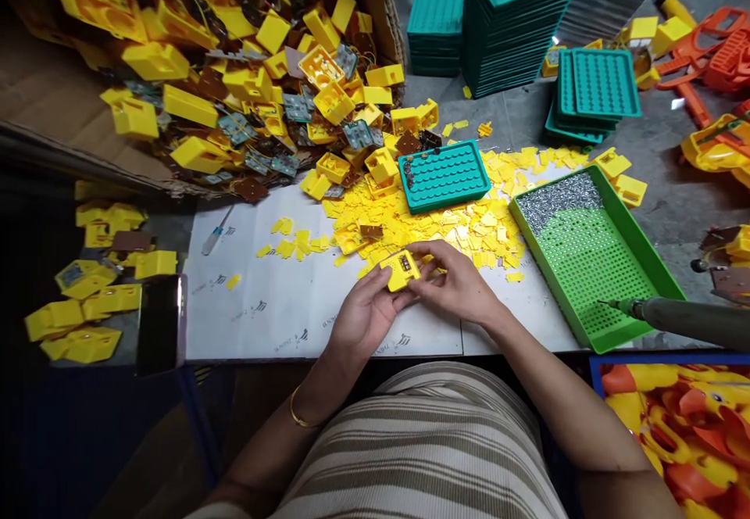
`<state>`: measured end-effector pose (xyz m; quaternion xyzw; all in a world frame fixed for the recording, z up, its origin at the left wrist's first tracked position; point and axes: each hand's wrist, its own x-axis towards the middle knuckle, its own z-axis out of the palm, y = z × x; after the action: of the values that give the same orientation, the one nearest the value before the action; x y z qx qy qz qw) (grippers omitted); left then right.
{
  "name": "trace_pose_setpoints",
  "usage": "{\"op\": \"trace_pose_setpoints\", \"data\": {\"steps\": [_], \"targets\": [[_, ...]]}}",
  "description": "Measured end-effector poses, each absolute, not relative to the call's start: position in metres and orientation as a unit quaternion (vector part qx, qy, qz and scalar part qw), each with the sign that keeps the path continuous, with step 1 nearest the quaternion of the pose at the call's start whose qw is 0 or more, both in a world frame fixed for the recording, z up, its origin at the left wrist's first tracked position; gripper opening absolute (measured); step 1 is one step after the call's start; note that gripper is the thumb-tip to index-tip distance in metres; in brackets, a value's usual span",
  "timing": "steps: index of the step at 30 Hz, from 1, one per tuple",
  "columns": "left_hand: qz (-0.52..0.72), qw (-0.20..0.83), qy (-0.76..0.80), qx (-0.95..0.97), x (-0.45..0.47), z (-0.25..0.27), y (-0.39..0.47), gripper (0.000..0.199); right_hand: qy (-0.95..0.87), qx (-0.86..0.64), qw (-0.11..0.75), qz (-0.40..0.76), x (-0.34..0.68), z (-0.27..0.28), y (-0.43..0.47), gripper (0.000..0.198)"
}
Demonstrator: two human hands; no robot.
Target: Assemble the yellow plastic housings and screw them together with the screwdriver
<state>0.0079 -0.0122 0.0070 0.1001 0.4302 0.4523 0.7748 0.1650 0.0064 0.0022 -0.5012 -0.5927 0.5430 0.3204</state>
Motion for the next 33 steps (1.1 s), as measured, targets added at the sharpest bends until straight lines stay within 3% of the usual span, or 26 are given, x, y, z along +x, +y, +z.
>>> {"op": "trace_pose_setpoints", "data": {"steps": [4, 8, 10, 13, 16, 19, 23, 29, 33], "targets": [[0.436, 0.759, 0.468, 0.122, 0.008, 0.003, -0.022, 0.031, -0.683, -0.496, 0.286, 0.454, 0.169, 0.0, -0.006, 0.039], [0.378, 0.763, 0.503, 0.148, -0.003, 0.0, -0.027, 0.037, -0.741, -0.44, 0.228, 0.453, 0.181, 0.001, -0.008, 0.035], [0.358, 0.773, 0.504, 0.145, -0.007, -0.001, -0.027, 0.041, -0.737, -0.447, 0.254, 0.439, 0.186, 0.0, 0.0, 0.027], [0.342, 0.787, 0.499, 0.125, -0.008, -0.001, -0.028, 0.046, -0.734, -0.535, 0.291, 0.301, 0.186, -0.007, 0.023, 0.022], [0.333, 0.798, 0.489, 0.116, -0.005, 0.0, -0.03, 0.048, -0.76, -0.59, 0.201, 0.184, 0.176, -0.012, 0.044, 0.027], [0.325, 0.803, 0.484, 0.121, -0.005, -0.001, -0.032, 0.049, -0.772, -0.607, 0.103, 0.159, 0.166, -0.011, 0.052, 0.028], [0.335, 0.797, 0.487, 0.125, -0.006, -0.003, -0.029, 0.049, -0.775, -0.608, 0.075, 0.158, 0.166, -0.01, 0.046, 0.024], [0.344, 0.798, 0.479, 0.124, 0.0, -0.004, -0.022, 0.041, -0.744, -0.616, 0.136, 0.219, 0.187, -0.006, 0.041, 0.011], [0.37, 0.788, 0.477, 0.12, 0.007, -0.003, -0.021, 0.036, -0.647, -0.578, 0.332, 0.371, 0.195, -0.003, 0.029, 0.012]]}}
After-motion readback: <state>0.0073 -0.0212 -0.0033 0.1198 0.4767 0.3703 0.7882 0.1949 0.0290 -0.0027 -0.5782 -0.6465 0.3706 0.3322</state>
